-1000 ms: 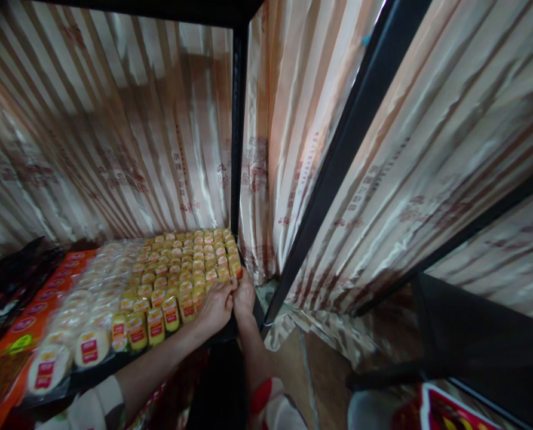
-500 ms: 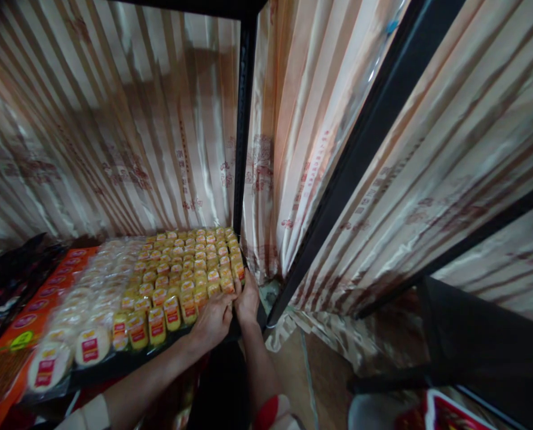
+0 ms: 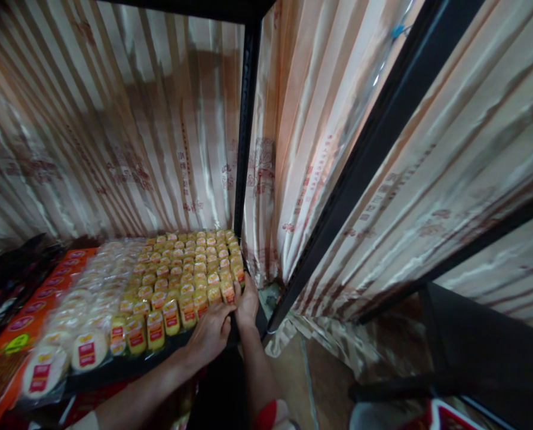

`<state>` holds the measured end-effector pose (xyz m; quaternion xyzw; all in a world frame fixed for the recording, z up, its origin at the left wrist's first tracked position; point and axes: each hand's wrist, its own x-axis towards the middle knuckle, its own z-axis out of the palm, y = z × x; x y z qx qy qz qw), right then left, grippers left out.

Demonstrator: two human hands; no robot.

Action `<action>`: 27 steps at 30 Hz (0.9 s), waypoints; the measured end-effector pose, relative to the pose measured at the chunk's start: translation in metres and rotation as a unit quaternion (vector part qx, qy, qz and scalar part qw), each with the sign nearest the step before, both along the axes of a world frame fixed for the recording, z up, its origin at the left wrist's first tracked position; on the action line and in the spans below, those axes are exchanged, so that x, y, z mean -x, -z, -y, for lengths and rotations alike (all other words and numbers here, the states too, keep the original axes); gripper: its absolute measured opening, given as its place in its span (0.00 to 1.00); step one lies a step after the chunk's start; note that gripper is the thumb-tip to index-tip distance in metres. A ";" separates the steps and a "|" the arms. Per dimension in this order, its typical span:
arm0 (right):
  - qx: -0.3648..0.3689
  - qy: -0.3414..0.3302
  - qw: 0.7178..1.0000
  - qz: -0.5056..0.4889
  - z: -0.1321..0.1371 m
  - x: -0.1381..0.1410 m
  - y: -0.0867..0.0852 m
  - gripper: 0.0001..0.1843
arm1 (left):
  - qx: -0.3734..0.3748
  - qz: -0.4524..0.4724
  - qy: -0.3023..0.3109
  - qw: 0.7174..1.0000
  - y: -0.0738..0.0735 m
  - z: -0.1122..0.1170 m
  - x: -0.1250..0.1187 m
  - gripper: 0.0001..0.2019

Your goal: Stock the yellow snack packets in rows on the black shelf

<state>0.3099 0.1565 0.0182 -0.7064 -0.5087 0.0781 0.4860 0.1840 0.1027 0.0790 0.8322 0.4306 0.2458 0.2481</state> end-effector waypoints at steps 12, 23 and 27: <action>-0.010 0.003 1.000 0.015 0.005 -0.002 0.009 0.29 | -0.021 0.018 0.003 1.000 0.028 0.020 0.011 0.20; -0.048 0.051 0.998 0.005 0.048 0.024 0.002 0.28 | -0.032 0.056 -0.030 0.997 0.043 0.052 0.048 0.20; -0.092 0.031 0.995 -0.036 0.091 0.062 -0.013 0.22 | -0.031 0.082 -0.071 0.994 0.049 0.070 0.076 0.18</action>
